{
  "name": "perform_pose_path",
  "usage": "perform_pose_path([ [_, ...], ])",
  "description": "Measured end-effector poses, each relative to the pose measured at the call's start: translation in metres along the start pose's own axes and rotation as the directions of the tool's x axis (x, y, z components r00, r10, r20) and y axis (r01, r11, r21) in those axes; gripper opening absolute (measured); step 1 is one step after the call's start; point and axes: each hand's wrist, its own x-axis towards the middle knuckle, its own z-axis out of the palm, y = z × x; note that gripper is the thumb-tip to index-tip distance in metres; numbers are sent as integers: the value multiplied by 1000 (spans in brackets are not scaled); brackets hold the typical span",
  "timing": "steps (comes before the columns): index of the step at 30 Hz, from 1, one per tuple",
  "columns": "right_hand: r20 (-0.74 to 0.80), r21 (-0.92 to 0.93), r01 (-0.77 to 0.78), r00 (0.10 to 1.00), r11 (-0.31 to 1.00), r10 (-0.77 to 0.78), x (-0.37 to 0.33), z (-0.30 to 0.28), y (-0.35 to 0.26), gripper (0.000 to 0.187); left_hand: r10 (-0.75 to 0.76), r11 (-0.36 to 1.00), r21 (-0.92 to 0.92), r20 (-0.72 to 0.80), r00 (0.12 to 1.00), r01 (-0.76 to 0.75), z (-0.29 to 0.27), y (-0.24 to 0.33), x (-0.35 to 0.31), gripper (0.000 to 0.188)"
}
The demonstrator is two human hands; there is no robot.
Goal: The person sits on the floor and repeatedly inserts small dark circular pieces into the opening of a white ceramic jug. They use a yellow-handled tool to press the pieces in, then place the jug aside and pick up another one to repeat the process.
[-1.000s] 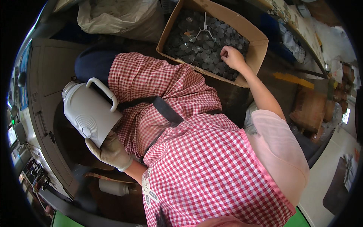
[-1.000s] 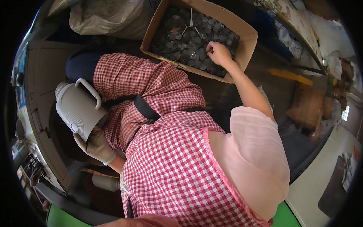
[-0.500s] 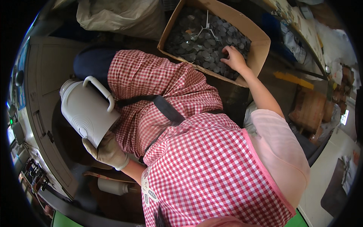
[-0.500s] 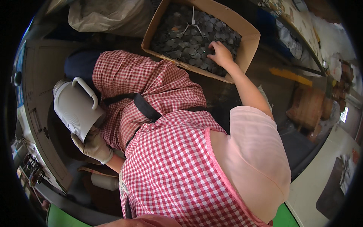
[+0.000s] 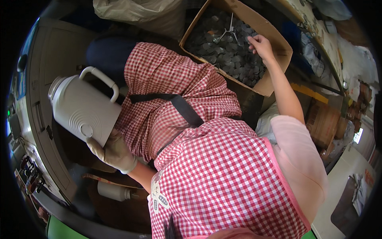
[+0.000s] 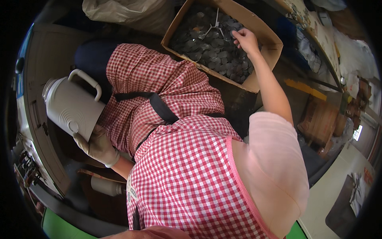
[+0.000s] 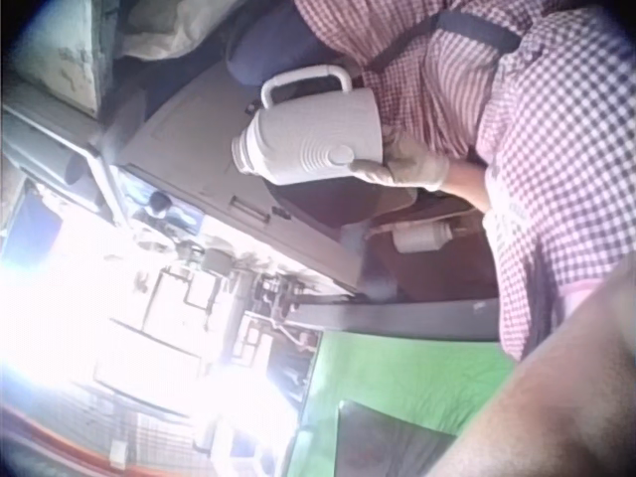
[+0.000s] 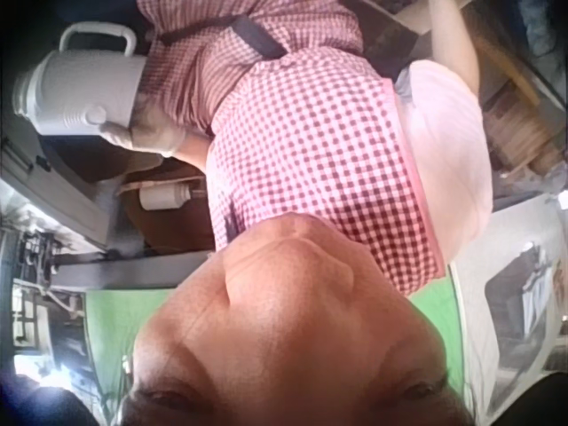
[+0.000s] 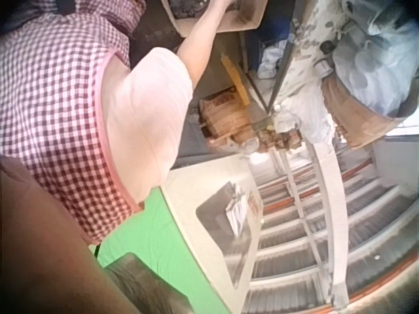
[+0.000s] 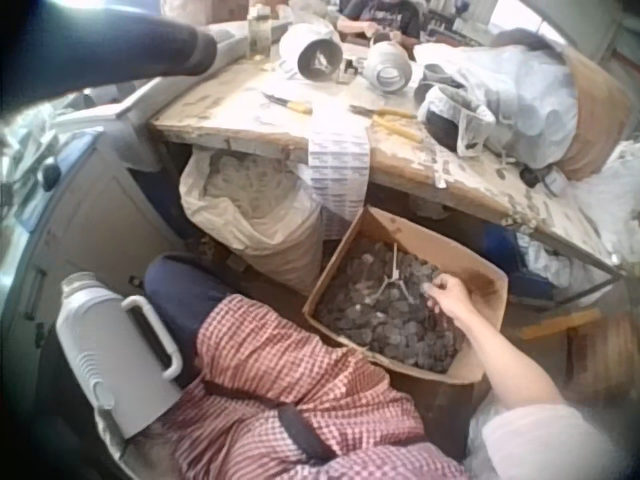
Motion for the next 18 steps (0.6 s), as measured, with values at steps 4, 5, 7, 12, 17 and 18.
perform_pose_path([
  [4, -97, -216, 138, 982, 967, -162, 10, 15, -37, 28, 71, 991, -110, -26, 997, -74, 4, 8, 0, 61],
  [5, -88, -55, 166, 982, 985, -170, 8, 20, -48, 27, 59, 988, -144, -3, 998, -59, 3, 11, 1, 60],
  [7, -56, 219, 174, 985, 960, -166, -6, 32, -76, 30, -230, 695, -675, 119, 966, 249, -2, 19, 7, 56],
  [12, 349, 538, 217, 822, 815, -449, -69, 108, -182, 27, -340, -420, -762, 636, 693, 493, -14, 38, 19, 54],
  [17, 765, 554, -173, 492, 814, -416, -175, 204, -280, 26, -634, -162, -800, 534, 560, 578, -14, 64, 6, 46],
  [18, 813, 544, -269, 401, 795, -421, -194, 218, -290, 25, -563, -259, -778, 604, 564, 573, -17, 69, 6, 45],
])
